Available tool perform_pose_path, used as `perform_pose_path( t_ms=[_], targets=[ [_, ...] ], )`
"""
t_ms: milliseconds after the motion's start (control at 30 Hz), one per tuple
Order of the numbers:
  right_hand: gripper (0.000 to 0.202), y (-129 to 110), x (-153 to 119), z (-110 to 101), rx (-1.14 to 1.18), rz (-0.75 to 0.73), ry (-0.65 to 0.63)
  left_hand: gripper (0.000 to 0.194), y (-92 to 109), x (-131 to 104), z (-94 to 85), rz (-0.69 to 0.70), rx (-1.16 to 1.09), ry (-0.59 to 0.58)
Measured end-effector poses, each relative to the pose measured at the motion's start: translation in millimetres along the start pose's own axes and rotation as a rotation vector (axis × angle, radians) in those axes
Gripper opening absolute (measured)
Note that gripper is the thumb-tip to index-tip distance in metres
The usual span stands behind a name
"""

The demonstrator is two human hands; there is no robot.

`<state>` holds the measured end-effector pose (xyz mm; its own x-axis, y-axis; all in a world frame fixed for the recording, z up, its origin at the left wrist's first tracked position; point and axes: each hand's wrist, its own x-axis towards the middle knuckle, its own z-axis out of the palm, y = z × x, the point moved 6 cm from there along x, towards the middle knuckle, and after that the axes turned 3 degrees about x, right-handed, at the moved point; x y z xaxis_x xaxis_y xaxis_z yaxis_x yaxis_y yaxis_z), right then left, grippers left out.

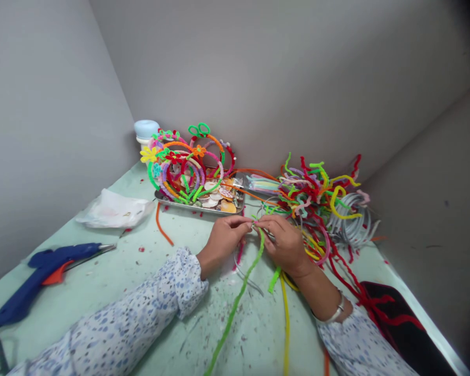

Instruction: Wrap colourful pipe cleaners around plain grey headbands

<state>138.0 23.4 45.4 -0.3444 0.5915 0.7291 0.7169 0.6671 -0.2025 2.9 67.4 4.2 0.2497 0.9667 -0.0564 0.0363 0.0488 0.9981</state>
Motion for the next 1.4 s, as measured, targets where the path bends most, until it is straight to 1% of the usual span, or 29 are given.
perform_pose_path(
  t_ms=[200,333,467,667,767,867,967,1067,1233,1400],
  targets=[
    [0.014,5.0,-2.2,1.9,0.051,0.006,0.035,0.025,7.3,-3.9,-0.5,0.14,0.128,0.039],
    [0.014,7.9,-3.3,2.7,0.067,0.025,0.037,0.021,13.4,-6.5,0.1,0.269,0.245,0.068],
    [0.013,10.1,-4.6,3.1,0.088,0.044,0.038,0.02,21.0,-10.1,1.5,0.361,0.358,0.082],
    [0.009,14.0,-4.2,2.9,0.191,0.138,0.043,0.019,33.9,-17.1,5.0,0.508,0.494,0.082],
    [0.007,15.8,-2.2,2.5,0.272,0.214,0.054,0.018,36.7,-18.5,6.4,0.562,0.529,0.076],
    [0.009,21.7,-2.0,5.6,0.369,0.351,0.04,0.018,36.3,-18.3,7.0,0.584,0.557,0.077],
    [0.016,29.0,-4.3,10.8,0.486,0.513,0.013,0.015,33.9,-17.6,7.2,0.563,0.572,0.074],
    [0.018,31.1,-5.3,15.1,0.605,0.612,-0.028,0.013,32.4,-17.5,7.2,0.538,0.571,0.07],
    [0.019,29.2,-2.2,15.1,0.709,0.663,-0.04,0.013,34.1,-19.1,6.5,0.539,0.573,0.097],
    [0.018,26.6,2.4,9.9,0.672,0.655,-0.078,0.012,38.7,-22.3,9.0,0.586,0.598,0.094]
  ],
)
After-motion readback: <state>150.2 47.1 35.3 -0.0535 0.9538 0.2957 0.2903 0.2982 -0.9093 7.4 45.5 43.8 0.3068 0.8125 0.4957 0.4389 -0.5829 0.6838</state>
